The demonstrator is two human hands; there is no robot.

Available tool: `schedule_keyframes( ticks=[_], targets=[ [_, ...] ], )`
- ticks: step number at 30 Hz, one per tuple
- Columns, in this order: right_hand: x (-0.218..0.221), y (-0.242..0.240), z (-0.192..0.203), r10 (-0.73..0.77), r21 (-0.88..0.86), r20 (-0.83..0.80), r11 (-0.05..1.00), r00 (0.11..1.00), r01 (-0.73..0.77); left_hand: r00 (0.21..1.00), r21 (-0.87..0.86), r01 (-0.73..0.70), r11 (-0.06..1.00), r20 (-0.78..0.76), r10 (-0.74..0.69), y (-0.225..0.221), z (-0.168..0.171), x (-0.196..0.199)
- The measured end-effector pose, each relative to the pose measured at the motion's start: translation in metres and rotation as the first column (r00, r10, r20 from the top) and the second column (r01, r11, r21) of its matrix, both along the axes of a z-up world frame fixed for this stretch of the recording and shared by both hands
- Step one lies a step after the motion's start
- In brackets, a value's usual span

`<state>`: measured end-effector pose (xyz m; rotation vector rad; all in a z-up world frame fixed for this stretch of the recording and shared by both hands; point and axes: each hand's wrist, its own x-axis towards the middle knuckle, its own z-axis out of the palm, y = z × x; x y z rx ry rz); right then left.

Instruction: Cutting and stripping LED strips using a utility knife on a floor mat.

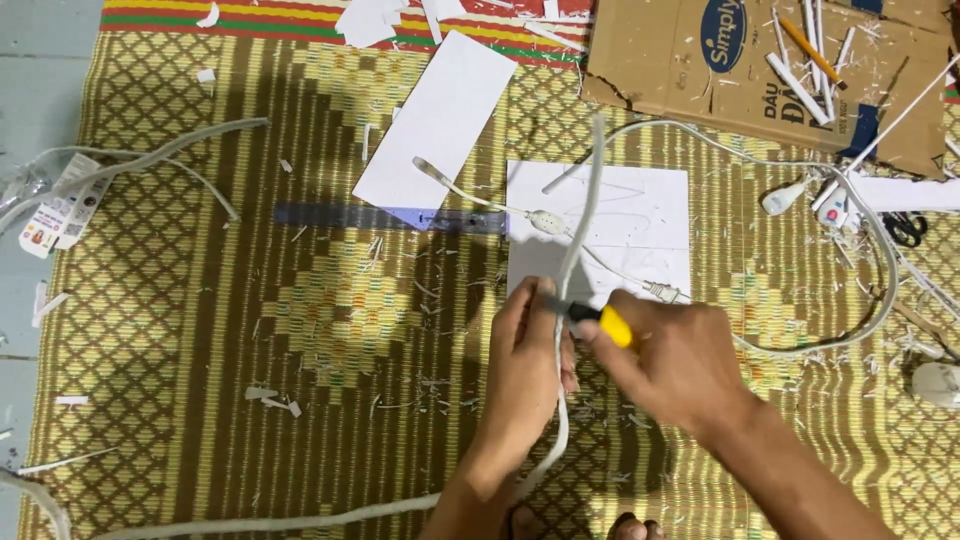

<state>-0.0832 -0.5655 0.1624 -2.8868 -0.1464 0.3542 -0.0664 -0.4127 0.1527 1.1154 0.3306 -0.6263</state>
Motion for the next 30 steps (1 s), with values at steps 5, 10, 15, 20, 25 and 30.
schedule_keyframes(
  ticks=[5,10,15,20,25,30],
  targets=[
    [0.001,-0.002,0.0,0.026,-0.069,0.023,0.997,0.999,-0.025,0.999,-0.027,-0.02,0.999,-0.042,0.019,0.0,0.005,-0.001],
    [0.0,0.002,0.004,0.041,-0.02,0.058,0.999,0.997,-0.04,0.999,0.022,-0.04,0.999,0.005,0.04,0.001,0.011,-0.001],
    [0.014,-0.022,-0.01,-0.066,-0.216,-0.004,0.974,0.998,0.063,0.996,0.094,0.087,0.992,-0.018,-0.086,0.001,0.013,-0.01],
    [0.007,-0.006,0.011,-0.046,-0.097,0.001,0.994,0.999,0.046,0.995,0.06,0.062,0.996,0.07,-0.066,-0.001,0.009,-0.011],
    [-0.004,-0.007,0.0,-0.054,0.102,0.037,0.993,0.998,0.05,0.987,0.054,-0.161,0.985,0.017,0.161,-0.006,0.009,-0.004],
    [0.007,-0.014,-0.004,0.024,-0.185,-0.026,0.982,0.999,-0.029,0.998,0.022,0.011,1.0,-0.054,-0.009,0.0,0.013,-0.007]
  ],
)
